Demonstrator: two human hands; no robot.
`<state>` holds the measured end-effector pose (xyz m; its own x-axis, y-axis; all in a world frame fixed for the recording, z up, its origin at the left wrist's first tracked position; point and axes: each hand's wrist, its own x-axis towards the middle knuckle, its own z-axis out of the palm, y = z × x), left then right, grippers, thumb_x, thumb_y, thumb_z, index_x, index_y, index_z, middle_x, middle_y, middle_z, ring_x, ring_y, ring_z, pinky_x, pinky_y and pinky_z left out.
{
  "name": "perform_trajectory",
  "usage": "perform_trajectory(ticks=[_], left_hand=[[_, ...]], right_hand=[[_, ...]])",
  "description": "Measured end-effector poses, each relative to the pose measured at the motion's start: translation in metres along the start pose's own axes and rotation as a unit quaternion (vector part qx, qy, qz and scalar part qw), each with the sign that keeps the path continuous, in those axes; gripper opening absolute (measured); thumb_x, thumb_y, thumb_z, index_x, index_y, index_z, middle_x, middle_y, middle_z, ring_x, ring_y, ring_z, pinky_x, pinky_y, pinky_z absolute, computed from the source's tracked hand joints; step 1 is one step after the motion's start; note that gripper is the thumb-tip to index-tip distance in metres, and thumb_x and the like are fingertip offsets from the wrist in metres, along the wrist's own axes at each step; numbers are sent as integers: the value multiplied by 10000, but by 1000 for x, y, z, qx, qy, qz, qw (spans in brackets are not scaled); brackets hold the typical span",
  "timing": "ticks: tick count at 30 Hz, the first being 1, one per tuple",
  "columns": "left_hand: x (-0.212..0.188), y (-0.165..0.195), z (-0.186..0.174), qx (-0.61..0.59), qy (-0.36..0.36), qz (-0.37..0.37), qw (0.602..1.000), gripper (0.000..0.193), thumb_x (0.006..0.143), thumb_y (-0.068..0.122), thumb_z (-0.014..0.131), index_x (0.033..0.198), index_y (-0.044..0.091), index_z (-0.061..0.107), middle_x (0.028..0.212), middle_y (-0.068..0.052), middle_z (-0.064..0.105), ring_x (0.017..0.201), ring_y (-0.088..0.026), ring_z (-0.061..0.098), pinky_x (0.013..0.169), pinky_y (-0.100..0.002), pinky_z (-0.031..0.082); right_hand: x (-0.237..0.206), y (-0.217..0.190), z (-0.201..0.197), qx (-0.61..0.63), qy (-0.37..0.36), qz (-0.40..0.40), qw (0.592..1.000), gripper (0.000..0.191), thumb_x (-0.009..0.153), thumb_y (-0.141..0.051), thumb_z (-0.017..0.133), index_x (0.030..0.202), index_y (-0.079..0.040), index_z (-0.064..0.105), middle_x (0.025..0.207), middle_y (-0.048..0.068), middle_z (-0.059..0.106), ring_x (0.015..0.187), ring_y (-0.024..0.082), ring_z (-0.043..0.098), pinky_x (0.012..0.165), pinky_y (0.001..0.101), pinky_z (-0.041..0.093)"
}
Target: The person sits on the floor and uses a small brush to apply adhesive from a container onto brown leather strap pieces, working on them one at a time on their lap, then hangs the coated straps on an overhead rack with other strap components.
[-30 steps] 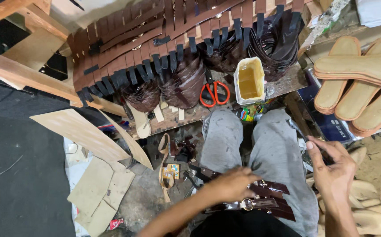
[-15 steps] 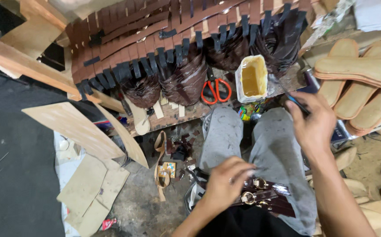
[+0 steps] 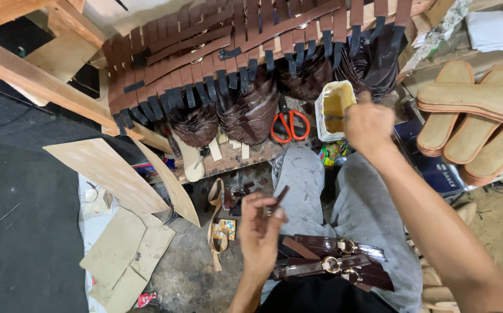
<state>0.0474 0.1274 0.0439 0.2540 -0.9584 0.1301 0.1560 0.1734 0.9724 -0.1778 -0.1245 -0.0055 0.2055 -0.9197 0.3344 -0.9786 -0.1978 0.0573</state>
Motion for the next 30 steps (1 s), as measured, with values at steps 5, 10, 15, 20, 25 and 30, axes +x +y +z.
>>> perform_trajectory(ticks=[5, 10, 15, 20, 25, 30], left_hand=[[9, -15, -17, -77, 115, -71, 988, 171, 981, 22, 694, 1146, -21, 671, 976, -44, 652, 825, -77, 603, 721, -228, 515], [21, -25, -7, -176, 52, -204, 962, 199, 920, 8, 718, 1115, -9, 679, 891, -46, 693, 727, -122, 640, 634, -278, 560], [22, -22, 23, -160, -45, -135, 977, 237, 952, -67, 727, 1186, -41, 709, 1007, -45, 684, 875, -88, 648, 760, -235, 557], [24, -7, 30, -164, -67, -159, 971, 274, 939, -86, 715, 1208, -40, 705, 1020, -37, 663, 874, -83, 642, 740, -227, 553], [24, 2, 30, -162, -50, -173, 970, 304, 894, -104, 716, 1191, -47, 683, 1043, -38, 674, 890, -79, 660, 744, -238, 572], [23, 1, 26, -157, -70, -173, 970, 360, 902, -121, 720, 1253, -54, 681, 1034, -18, 634, 881, -83, 647, 728, -214, 549]], right_hand=[[-58, 22, -73, 132, 75, 18, 988, 149, 890, -216, 763, 1012, -157, 824, 1039, 101, 696, 770, 300, 692, 634, 418, 527], [-111, 5, -137, 371, 66, 83, 922, 197, 934, -143, 810, 1128, -110, 806, 962, 91, 664, 764, 200, 637, 668, 320, 513], [-151, -25, -161, 476, 71, 65, 874, 256, 825, -47, 828, 1078, -68, 799, 911, 56, 645, 768, 146, 625, 701, 261, 487], [-156, -28, -161, 450, 97, 19, 887, 251, 809, -54, 829, 1056, -62, 790, 940, 57, 646, 804, 150, 643, 715, 270, 516], [-153, -26, -163, 490, 110, -3, 865, 216, 848, -50, 809, 1057, -90, 767, 980, 50, 641, 788, 121, 664, 690, 250, 529], [-148, -30, -164, 432, 97, 42, 896, 247, 833, -29, 832, 1075, -65, 801, 926, 67, 635, 742, 146, 620, 624, 267, 478]])
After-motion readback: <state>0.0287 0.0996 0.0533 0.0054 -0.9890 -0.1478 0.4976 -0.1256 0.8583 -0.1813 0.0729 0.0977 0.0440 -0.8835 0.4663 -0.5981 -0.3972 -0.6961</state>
